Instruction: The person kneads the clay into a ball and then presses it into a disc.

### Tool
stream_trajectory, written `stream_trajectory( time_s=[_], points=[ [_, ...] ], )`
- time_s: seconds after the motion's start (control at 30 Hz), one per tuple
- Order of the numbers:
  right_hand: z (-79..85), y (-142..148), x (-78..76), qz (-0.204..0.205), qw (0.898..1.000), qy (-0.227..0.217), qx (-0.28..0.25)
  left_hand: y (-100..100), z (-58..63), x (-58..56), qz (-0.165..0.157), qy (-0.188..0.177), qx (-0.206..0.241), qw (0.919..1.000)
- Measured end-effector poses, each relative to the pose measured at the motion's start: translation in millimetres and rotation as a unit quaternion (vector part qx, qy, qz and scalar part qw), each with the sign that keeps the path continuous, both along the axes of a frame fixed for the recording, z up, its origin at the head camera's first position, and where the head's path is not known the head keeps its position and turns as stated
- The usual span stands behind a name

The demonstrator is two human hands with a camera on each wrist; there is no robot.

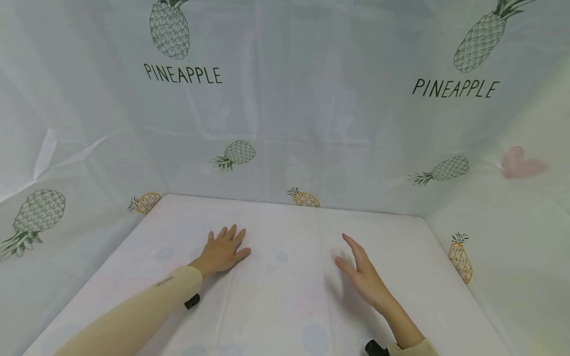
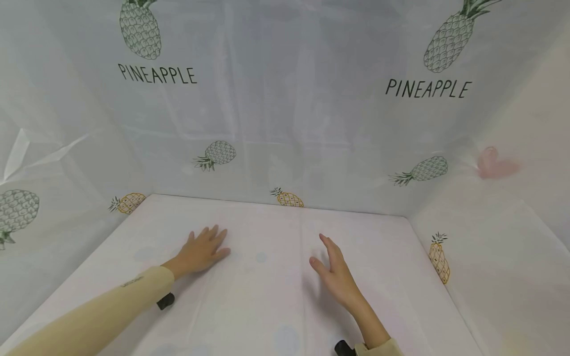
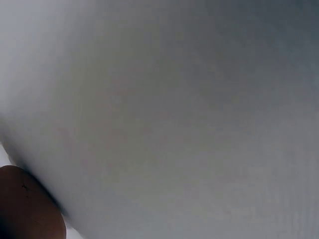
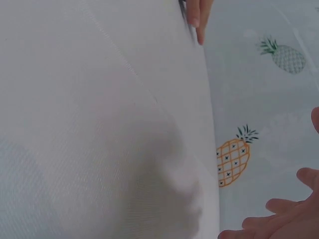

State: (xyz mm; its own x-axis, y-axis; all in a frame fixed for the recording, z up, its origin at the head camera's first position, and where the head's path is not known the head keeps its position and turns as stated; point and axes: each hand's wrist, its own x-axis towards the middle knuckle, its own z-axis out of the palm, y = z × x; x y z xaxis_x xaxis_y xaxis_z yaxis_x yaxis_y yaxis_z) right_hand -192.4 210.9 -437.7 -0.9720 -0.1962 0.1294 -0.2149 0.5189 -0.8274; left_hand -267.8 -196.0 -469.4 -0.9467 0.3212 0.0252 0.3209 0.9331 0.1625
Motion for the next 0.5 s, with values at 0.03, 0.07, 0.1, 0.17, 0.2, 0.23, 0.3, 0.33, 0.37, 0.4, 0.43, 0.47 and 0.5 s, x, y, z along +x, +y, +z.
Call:
stream_trajectory(
  time_s=[0.03, 0.07, 0.1, 0.17, 0.2, 0.23, 0.3, 0.33, 0.37, 0.4, 0.43, 0.47, 0.5],
  points=[
    [0.1, 0, 0.0, -0.001, 1.000, -0.001, -0.003, 0, 1.2, 0.5, 0.001, 0.004, -0.009, 1.0000],
    [0.3, 0, 0.1, -0.002, 1.000, -0.003, -0.008, 0, 1.3, 0.6, 0.003, 0.005, -0.015, 0.9999],
    [0.5, 0, 0.2, -0.003, 1.000, -0.002, -0.010, 0, 1.5, 0.6, 0.004, 0.007, -0.017, 0.9998],
    [0.4, 0, 0.4, -0.005, 1.000, 0.002, -0.016, -2, 0.8, -0.2, 0.008, 0.005, -0.015, 0.9998],
    [0.4, 0, 0.6, -0.006, 1.000, 0.006, -0.017, -2, 0.3, -0.7, 0.008, 0.005, -0.013, 0.9999],
    [0.5, -1, 1.0, -0.006, 1.000, 0.010, -0.020, -3, -0.3, -1.4, 0.007, 0.005, -0.007, 0.9999],
    [0.6, -1, 1.7, -0.005, 0.999, 0.020, -0.026, -5, -2.1, -3.4, 0.006, 0.006, 0.006, 0.9999],
    [0.7, -1, 2.0, -0.003, 0.999, 0.023, -0.032, -5, -3.2, -4.4, 0.007, 0.006, 0.010, 0.9999],
    [0.8, -1, 2.2, 0.000, 0.999, 0.024, -0.037, -6, -4.3, -5.2, 0.009, 0.007, 0.015, 0.9998],
    [1.0, -2, 2.4, 0.004, 0.999, 0.024, -0.044, -7, -5.6, -5.9, 0.010, 0.009, 0.021, 0.9997],
    [1.1, -2, 2.6, 0.008, 0.998, 0.021, -0.051, -8, -7.2, -6.6, 0.013, 0.012, 0.024, 0.9996],
    [1.1, -3, 2.6, 0.011, 0.998, 0.018, -0.058, -8, -9.3, -7.3, 0.015, 0.016, 0.025, 0.9995],
    [1.2, -3, 2.6, 0.013, 0.998, 0.014, -0.064, -9, -11.0, -7.7, 0.017, 0.019, 0.027, 0.9993]
  ],
)
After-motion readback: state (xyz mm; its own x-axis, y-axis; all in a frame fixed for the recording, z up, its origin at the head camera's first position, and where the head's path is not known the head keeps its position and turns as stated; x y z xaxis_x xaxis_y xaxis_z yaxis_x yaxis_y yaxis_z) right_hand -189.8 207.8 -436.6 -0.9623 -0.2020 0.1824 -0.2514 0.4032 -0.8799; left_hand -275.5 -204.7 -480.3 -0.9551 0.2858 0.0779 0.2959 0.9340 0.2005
